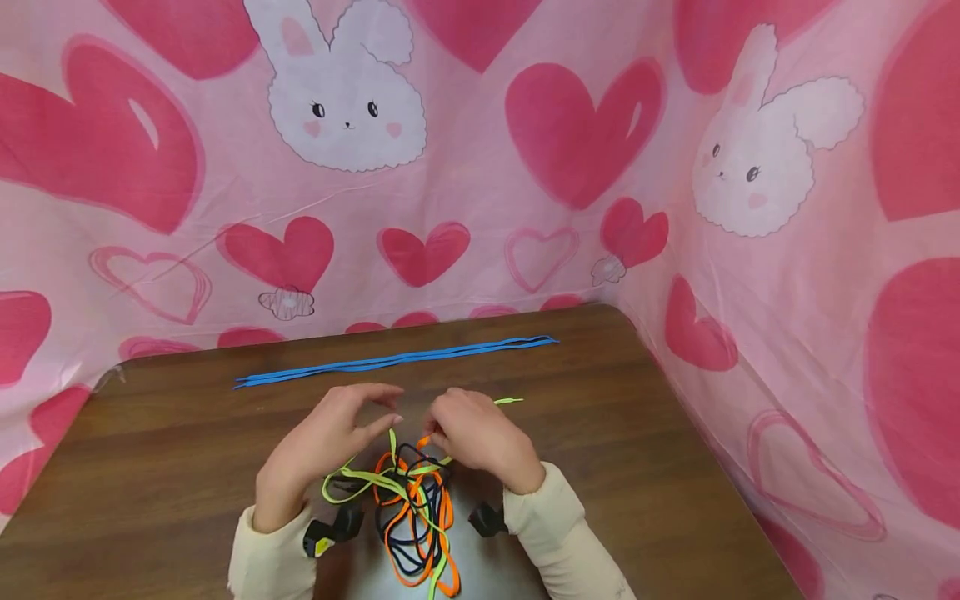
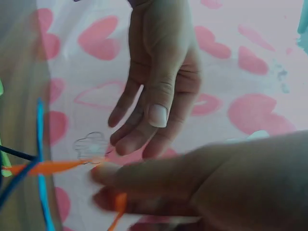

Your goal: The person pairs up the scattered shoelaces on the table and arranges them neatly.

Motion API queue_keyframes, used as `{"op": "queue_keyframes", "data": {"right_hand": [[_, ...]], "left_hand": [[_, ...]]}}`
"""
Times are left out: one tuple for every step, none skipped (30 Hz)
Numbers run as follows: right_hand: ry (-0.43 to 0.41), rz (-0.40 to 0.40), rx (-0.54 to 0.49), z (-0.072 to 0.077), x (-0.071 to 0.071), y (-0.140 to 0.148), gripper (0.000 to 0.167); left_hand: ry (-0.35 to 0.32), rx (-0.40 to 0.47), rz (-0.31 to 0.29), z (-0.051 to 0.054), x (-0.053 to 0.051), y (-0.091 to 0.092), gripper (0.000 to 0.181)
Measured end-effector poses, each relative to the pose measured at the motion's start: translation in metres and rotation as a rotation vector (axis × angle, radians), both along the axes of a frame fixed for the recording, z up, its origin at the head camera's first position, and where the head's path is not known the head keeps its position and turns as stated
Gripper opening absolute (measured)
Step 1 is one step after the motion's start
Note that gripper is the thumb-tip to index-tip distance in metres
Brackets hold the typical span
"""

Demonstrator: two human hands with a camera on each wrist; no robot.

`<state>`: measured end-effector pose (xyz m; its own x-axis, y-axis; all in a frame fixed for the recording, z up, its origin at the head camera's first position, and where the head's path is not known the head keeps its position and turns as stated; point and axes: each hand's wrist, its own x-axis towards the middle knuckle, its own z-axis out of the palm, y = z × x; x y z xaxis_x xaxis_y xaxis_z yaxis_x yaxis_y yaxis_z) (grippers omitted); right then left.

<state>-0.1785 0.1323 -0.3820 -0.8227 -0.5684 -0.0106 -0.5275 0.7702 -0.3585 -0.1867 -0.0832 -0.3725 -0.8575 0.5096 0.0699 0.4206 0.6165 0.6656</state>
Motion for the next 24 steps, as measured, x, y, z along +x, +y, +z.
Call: {"op": "queue_keyframes", "data": {"right_hand": [[0.037, 0.006, -0.033, 0.004, 0.002, 0.001, 0.003], [0.073, 0.013, -0.073, 0.007, 0.004, 0.002, 0.003], [0.110, 0.013, -0.113, 0.010, 0.006, 0.003, 0.005], [0.147, 0.016, -0.157, 0.013, 0.008, 0.004, 0.007], [0.181, 0.019, -0.200, 0.016, 0.009, 0.006, 0.009], [0.216, 0.025, -0.239, 0.018, 0.010, 0.007, 0.010], [0.252, 0.032, -0.277, 0.019, 0.011, 0.007, 0.011], [0.283, 0.040, -0.317, 0.021, 0.012, 0.008, 0.012], [0.310, 0.047, -0.353, 0.022, 0.013, 0.009, 0.012], [0.335, 0.058, -0.390, 0.023, 0.013, 0.010, 0.013], [0.354, 0.065, -0.424, 0.024, 0.014, 0.010, 0.014], [0.368, 0.069, -0.455, 0.024, 0.014, 0.011, 0.015], [0.378, 0.074, -0.483, 0.025, 0.014, 0.012, 0.016], [0.384, 0.077, -0.506, 0.025, 0.015, 0.013, 0.017], [0.392, 0.077, -0.526, 0.026, 0.015, 0.013, 0.017], [0.400, 0.074, -0.546, 0.027, 0.015, 0.014, 0.018], [0.410, 0.072, -0.561, 0.028, 0.016, 0.014, 0.018], [0.421, 0.071, -0.577, 0.028, 0.016, 0.015, 0.018], [0.433, 0.069, -0.592, 0.029, 0.017, 0.016, 0.018], [0.446, 0.064, -0.606, 0.030, 0.017, 0.018, 0.017], [0.457, 0.060, -0.621, 0.030, 0.017, 0.019, 0.017], [0.468, 0.055, -0.633, 0.032, 0.017, 0.021, 0.016], [0.476, 0.051, -0.643, 0.033, 0.018, 0.023, 0.016], [0.480, 0.047, -0.653, 0.034, 0.018, 0.025, 0.016]], "left_hand": [[0.004, 0.003, -0.009, 0.002, 0.002, 0.001, 0.032], [0.001, 0.011, -0.024, 0.004, 0.004, 0.001, 0.032], [0.002, 0.024, -0.043, 0.006, 0.005, 0.001, 0.031], [0.003, 0.040, -0.063, 0.007, 0.006, 0.002, 0.030], [0.006, 0.054, -0.085, 0.008, 0.006, 0.002, 0.029], [0.004, 0.075, -0.108, 0.009, 0.007, 0.003, 0.027], [0.005, 0.095, -0.128, 0.009, 0.007, 0.003, 0.025], [0.010, 0.114, -0.146, 0.010, 0.007, 0.004, 0.023], [0.017, 0.132, -0.158, 0.010, 0.007, 0.004, 0.020], [0.021, 0.151, -0.165, 0.010, 0.008, 0.004, 0.017], [0.028, 0.170, -0.171, 0.011, 0.008, 0.004, 0.014], [0.037, 0.191, -0.175, 0.011, 0.009, 0.003, 0.012], [0.053, 0.212, -0.178, 0.011, 0.009, 0.003, 0.010], [0.068, 0.239, -0.183, 0.012, 0.010, 0.002, 0.008], [0.082, 0.264, -0.185, 0.012, 0.011, 0.002, 0.007], [0.098, 0.289, -0.186, 0.013, 0.012, 0.003, 0.007], [0.112, 0.312, -0.184, 0.014, 0.014, 0.003, 0.007], [0.124, 0.336, -0.181, 0.015, 0.015, 0.003, 0.005], [0.140, 0.361, -0.179, 0.016, 0.017, 0.004, 0.004], [0.151, 0.386, -0.178, 0.017, 0.019, 0.005, 0.004], [0.157, 0.409, -0.179, 0.019, 0.021, 0.006, 0.004], [0.163, 0.434, -0.183, 0.020, 0.023, 0.006, 0.004], [0.171, 0.457, -0.188, 0.021, 0.025, 0.007, 0.005], [0.181, 0.477, -0.191, 0.021, 0.027, 0.007, 0.006]]}}
